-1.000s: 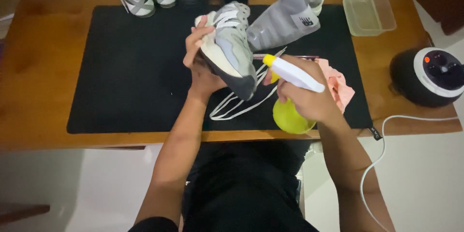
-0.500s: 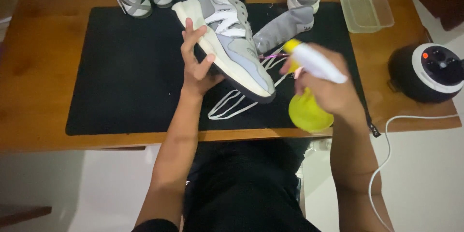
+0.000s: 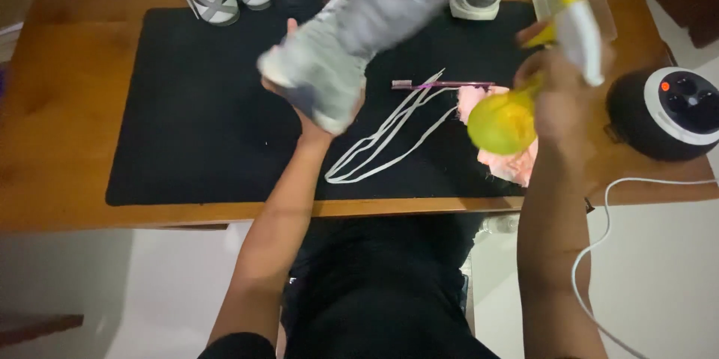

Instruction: Cleaning a grey sneaker using a spray bottle, toothbrush, and a cloth on a workbench.

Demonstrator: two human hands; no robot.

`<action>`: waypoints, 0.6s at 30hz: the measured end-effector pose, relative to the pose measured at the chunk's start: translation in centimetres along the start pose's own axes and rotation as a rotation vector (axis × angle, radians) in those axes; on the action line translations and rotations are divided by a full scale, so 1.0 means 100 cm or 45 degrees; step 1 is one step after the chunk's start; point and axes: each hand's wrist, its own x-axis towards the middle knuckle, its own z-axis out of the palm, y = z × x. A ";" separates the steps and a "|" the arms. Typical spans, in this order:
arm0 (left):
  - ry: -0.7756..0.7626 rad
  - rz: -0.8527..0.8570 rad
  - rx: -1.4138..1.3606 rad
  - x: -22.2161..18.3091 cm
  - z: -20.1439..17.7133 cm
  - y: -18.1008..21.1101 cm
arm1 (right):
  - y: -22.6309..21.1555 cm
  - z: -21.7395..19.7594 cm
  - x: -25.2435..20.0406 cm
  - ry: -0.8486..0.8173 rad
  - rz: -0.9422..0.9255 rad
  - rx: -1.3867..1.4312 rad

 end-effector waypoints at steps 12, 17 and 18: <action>0.339 -0.905 -0.910 0.003 0.014 0.014 | 0.153 -0.035 0.076 0.733 -0.447 -0.501; 0.405 -1.085 -1.406 0.009 0.013 0.020 | 0.182 -0.050 0.053 0.540 -0.370 -0.412; 0.431 -1.091 -1.511 0.008 0.015 0.018 | 0.196 -0.054 0.046 0.656 -0.283 -0.606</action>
